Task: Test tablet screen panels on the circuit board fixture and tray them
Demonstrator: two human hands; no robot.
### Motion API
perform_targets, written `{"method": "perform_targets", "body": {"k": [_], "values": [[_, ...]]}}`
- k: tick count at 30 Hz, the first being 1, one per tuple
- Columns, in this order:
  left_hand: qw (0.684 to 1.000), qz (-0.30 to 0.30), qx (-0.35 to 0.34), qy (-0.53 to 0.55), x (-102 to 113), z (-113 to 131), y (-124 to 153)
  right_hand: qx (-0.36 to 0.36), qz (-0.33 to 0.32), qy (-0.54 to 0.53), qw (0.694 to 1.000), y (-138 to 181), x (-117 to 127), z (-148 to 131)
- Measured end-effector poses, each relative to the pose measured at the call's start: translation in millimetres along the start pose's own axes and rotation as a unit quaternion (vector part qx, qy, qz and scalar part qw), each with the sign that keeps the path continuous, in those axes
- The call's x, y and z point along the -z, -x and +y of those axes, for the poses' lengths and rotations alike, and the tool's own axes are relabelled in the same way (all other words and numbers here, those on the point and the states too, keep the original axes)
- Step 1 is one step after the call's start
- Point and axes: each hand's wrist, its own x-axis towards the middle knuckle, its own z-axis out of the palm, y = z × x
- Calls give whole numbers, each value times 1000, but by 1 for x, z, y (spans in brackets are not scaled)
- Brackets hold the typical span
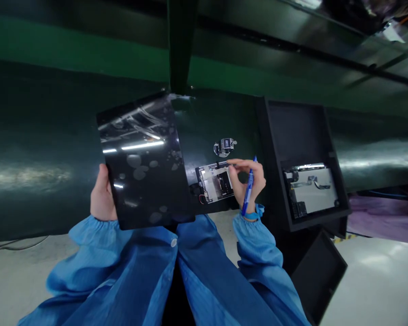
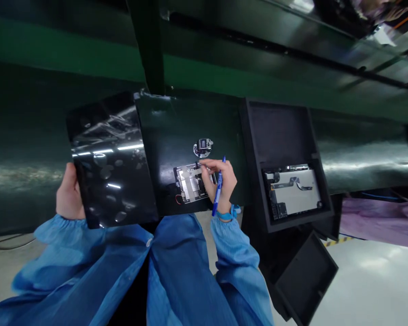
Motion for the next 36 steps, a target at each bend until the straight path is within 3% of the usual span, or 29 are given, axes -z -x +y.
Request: {"method": "perform_targets", "body": {"k": [2, 5, 13, 19, 22, 24, 27, 30, 32, 36], "values": [[999, 32, -13, 14, -2, 0, 0, 55, -24, 94, 994, 5, 8, 21], [999, 30, -15, 17, -3, -1, 0, 61, -78, 167, 981, 8, 10, 37], [998, 55, 16, 13, 0, -3, -3, 53, -129, 187, 972, 7, 6, 34], [999, 14, 39, 12, 8, -8, -15, 77, -145, 203, 965, 6, 7, 37], [997, -24, 78, 11, 9, -11, -14, 65, -66, 173, 980, 6, 3, 21], [996, -49, 70, 11, 6, -13, -9, 26, -35, 103, 994, 6, -4, 0], [995, -92, 50, -1, 3, -16, 1, -36, -132, -11, 990, 8, -17, -37], [990, -125, 52, -42, 2, -18, 7, -49, -231, -74, 969, 11, -29, -59], [988, -133, 41, -66, 4, -19, 8, -56, -246, -108, 962, 14, -34, -62], [979, -168, -2, -118, 7, -20, 10, -75, -211, -94, 970, 22, -42, -61]]}}
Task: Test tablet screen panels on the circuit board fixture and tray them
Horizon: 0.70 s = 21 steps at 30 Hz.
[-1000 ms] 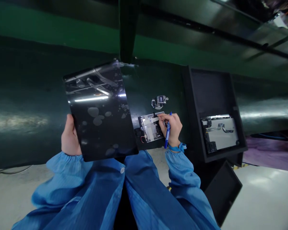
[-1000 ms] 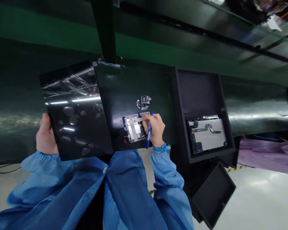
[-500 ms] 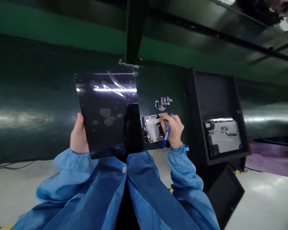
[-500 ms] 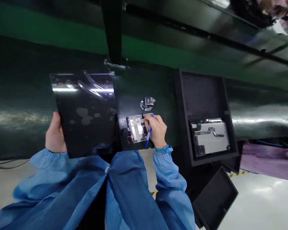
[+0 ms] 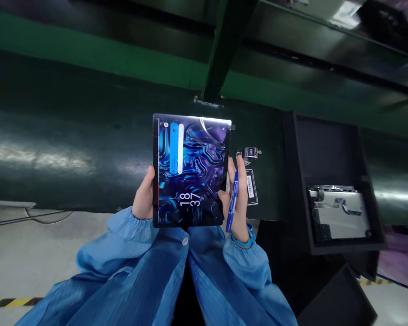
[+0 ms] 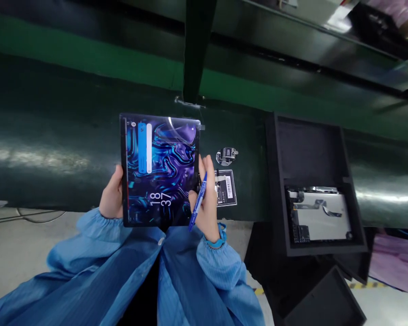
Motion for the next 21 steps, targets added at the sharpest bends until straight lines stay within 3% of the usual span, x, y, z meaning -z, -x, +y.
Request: {"method": "perform_targets", "body": {"k": [5, 13, 15, 17, 21], "values": [[999, -35, -18, -3, 0, -3, 4, -47, 46, 63, 996, 2, -7, -3], [991, -27, 54, 118, -1, 2, 9, -7, 43, -21, 999, 6, -5, -6], [987, -13, 79, 141, -1, 6, 11, 2, 60, -36, 998, 1, 2, -4], [980, -35, 107, 166, 0, 8, 13, 16, 96, -34, 995, -10, 13, -4], [967, -95, 164, 172, 7, 5, 15, 24, 139, 100, 985, -47, 46, -13]]}}
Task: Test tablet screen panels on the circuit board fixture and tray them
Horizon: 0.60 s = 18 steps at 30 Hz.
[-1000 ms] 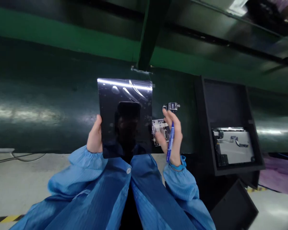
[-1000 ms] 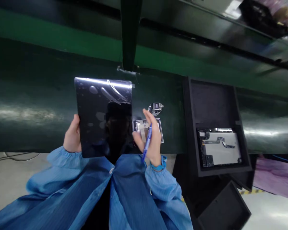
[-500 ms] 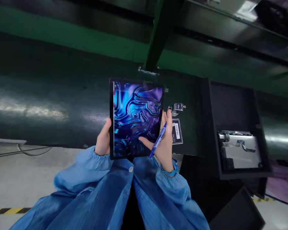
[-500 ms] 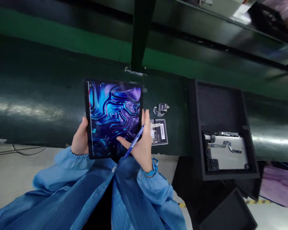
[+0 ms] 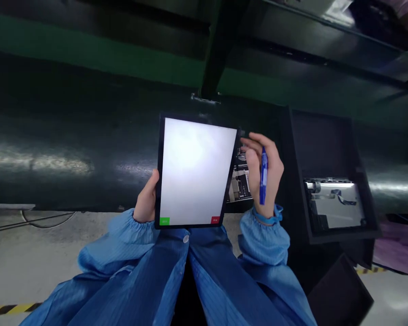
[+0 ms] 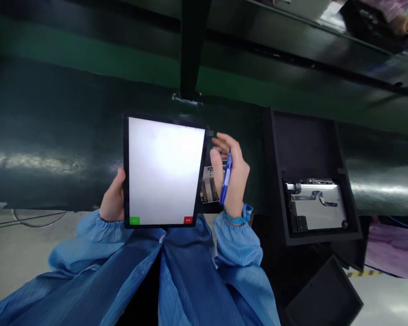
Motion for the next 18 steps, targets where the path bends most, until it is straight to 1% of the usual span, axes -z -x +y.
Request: {"method": "perform_targets", "body": {"k": [2, 4, 6, 8, 9, 11, 12, 13, 15, 18], "values": [[999, 30, 12, -13, 3, -3, 2, 18, -22, 109, 994, -19, 9, -4], [998, 63, 4, -26, 3, -6, 4, 48, -49, 215, 974, -29, 14, -9], [997, 69, -11, -35, 1, -7, 5, 95, -40, 306, 946, -28, 16, -16], [998, 48, -15, -35, -2, -7, 6, 177, -11, 353, 919, -17, 19, -24], [999, 33, -10, -29, -3, -6, 6, 233, -1, 353, 906, -10, 21, -28], [1000, 12, 2, -12, -4, -5, 8, 338, 1, 317, 886, 6, 29, -35], [1000, 11, 0, -4, -4, -4, 9, 378, 0, 294, 878, 12, 34, -38], [1000, 16, -5, 1, -3, -4, 10, 404, 1, 277, 872, 18, 39, -39], [999, 39, -25, 2, -2, -4, 13, 415, 1, 265, 870, 26, 49, -38], [998, 54, -37, -7, -1, -4, 18, 387, -9, 255, 886, 32, 56, -33]]}}
